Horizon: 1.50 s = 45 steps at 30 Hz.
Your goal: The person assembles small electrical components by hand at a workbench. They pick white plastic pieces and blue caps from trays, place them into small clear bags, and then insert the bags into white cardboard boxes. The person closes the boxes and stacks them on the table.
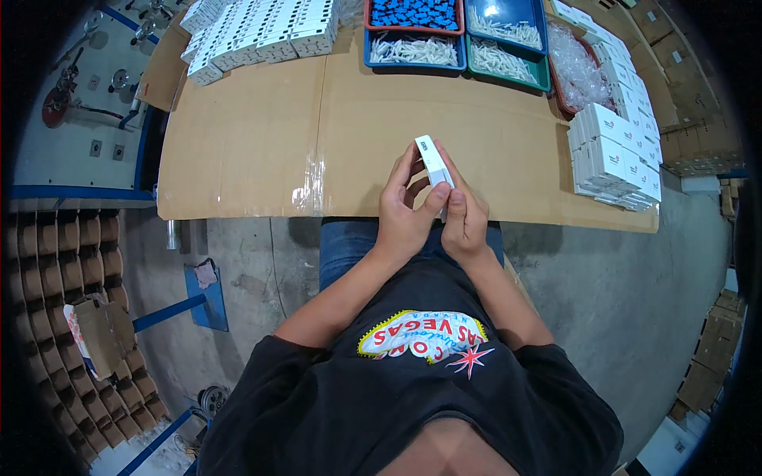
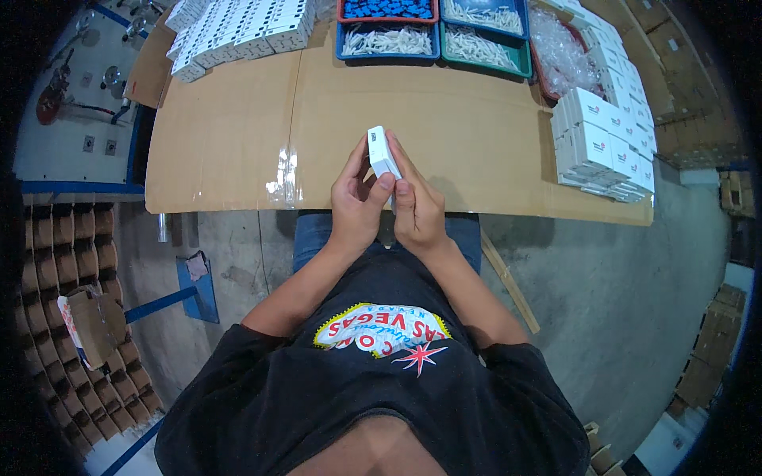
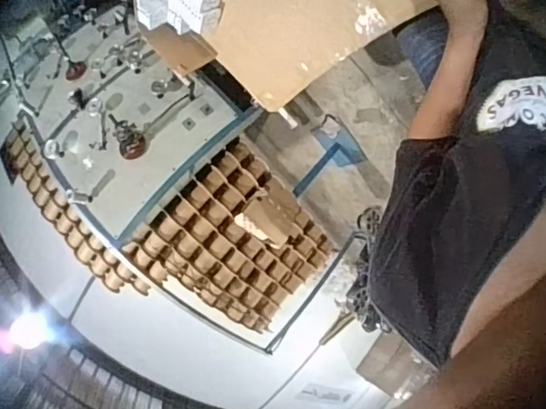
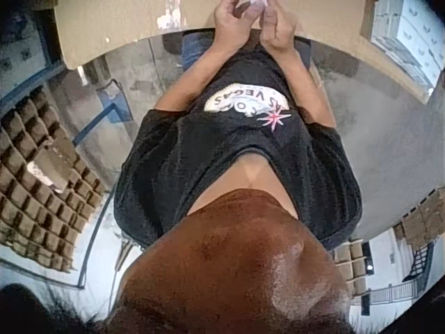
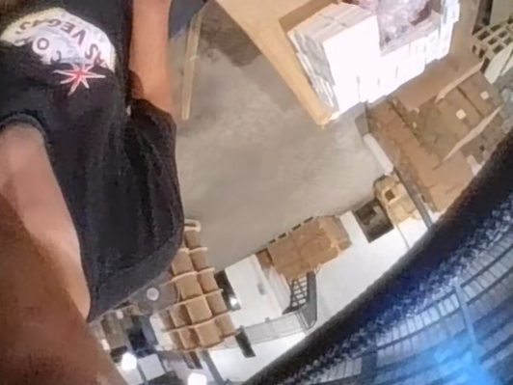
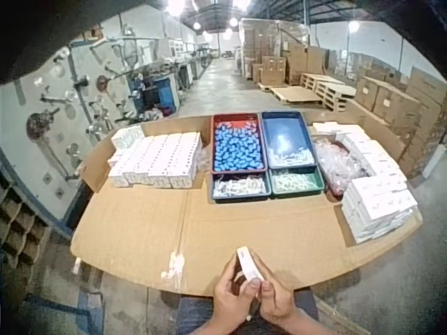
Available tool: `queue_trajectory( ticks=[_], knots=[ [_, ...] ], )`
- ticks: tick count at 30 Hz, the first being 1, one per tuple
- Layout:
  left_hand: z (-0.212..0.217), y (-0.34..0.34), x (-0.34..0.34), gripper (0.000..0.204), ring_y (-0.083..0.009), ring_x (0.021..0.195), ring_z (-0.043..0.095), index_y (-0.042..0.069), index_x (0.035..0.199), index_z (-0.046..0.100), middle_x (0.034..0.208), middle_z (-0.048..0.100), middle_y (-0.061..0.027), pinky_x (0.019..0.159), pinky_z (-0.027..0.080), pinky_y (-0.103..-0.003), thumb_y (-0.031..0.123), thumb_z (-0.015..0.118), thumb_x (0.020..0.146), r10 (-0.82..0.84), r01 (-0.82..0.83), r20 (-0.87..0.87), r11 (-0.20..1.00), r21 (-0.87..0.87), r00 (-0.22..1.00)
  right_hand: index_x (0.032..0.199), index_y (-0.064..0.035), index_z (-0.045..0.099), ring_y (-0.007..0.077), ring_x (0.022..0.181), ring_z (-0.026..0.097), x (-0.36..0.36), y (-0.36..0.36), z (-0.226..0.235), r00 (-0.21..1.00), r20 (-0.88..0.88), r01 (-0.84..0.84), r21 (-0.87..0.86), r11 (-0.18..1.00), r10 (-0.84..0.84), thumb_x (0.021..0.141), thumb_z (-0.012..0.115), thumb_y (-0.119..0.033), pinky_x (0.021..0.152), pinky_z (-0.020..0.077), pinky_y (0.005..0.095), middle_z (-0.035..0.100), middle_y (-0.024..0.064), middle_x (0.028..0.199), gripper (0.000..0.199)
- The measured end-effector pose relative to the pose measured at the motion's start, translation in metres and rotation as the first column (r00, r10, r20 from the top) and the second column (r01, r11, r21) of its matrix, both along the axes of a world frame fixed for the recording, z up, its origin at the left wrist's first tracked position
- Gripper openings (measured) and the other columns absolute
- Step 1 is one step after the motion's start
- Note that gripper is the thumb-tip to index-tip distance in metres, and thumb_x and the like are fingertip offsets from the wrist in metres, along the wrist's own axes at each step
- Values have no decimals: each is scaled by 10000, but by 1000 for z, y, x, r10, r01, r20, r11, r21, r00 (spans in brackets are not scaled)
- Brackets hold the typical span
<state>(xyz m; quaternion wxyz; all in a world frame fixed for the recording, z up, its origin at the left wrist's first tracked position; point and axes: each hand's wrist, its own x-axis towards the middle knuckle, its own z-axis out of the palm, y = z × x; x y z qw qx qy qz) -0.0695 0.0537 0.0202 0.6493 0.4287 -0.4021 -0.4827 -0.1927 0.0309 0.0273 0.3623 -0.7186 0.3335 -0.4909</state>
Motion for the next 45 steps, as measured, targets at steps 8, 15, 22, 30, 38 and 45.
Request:
queue_trajectory(
  ticks=[8, 15, 22, 30, 38, 45],
  knots=[
    [2, -1, 4, 892, -247, 1416, 495, -50, 1619, 283, 1534, 481, -167, 1161, 421, -385, 259, 791, 954, -9, 9, -43, 1000, -9, 999, 1524, 78, 467, 324, 1418, 536, 2, -4, 2, 967, 229, -151, 184, 971, 107, 1157, 341, -358, 1156, 432, 394, 501, 227, 1576, 584],
    [-14, -10, 20, 1019, -352, 1479, 406, -52, 1594, 268, 1563, 399, -237, 1234, 313, -491, 455, 763, 861, 87, 53, 442, 953, -297, 893, 1527, 30, 471, 252, 1369, 550, -2, -10, 17, 900, 436, -298, 574, 763, 23, 1118, 480, -420, 1133, 433, 374, 557, 156, 1502, 608],
    [-8, -14, 16, 1115, -386, 1425, 435, -102, 1556, 311, 1508, 438, -280, 1195, 336, -492, 802, 474, 924, 191, 33, 494, 912, -408, 848, 1547, 36, 449, 190, 1341, 540, 18, 8, 25, 892, 449, -274, 625, 731, -49, 1078, 605, -260, 1108, 434, 348, 572, 128, 1455, 576],
    [-18, -18, 19, 1025, -407, 1241, 538, -104, 1446, 472, 1333, 517, -286, 1054, 449, -487, 798, 433, 959, 428, -146, 526, 857, -494, 735, 1570, 44, 430, 143, 1220, 591, 42, 21, 38, 899, 408, -198, 699, 687, -157, 1116, 498, -216, 1040, 465, 291, 634, 86, 1347, 529],
    [-8, -9, 17, 899, -395, 1156, 592, -117, 1359, 542, 1282, 552, -284, 973, 506, -454, 692, 403, 993, 366, -164, 434, 885, -436, 823, 1359, 48, 601, 92, 1035, 579, 43, 29, 35, 957, 262, -58, 588, 807, -122, 1149, 458, -382, 915, 482, 265, 664, 50, 1130, 499],
    [-10, -3, 15, 862, -394, 1136, 590, -123, 1324, 557, 1254, 555, -281, 942, 515, -453, 647, 441, 955, 428, -198, 435, 855, -480, 793, 1328, 59, 627, 92, 931, 566, 38, 37, 42, 966, 245, -72, 556, 828, -80, 1162, 412, -355, 826, 495, 278, 653, 36, 1013, 495]
  ],
)
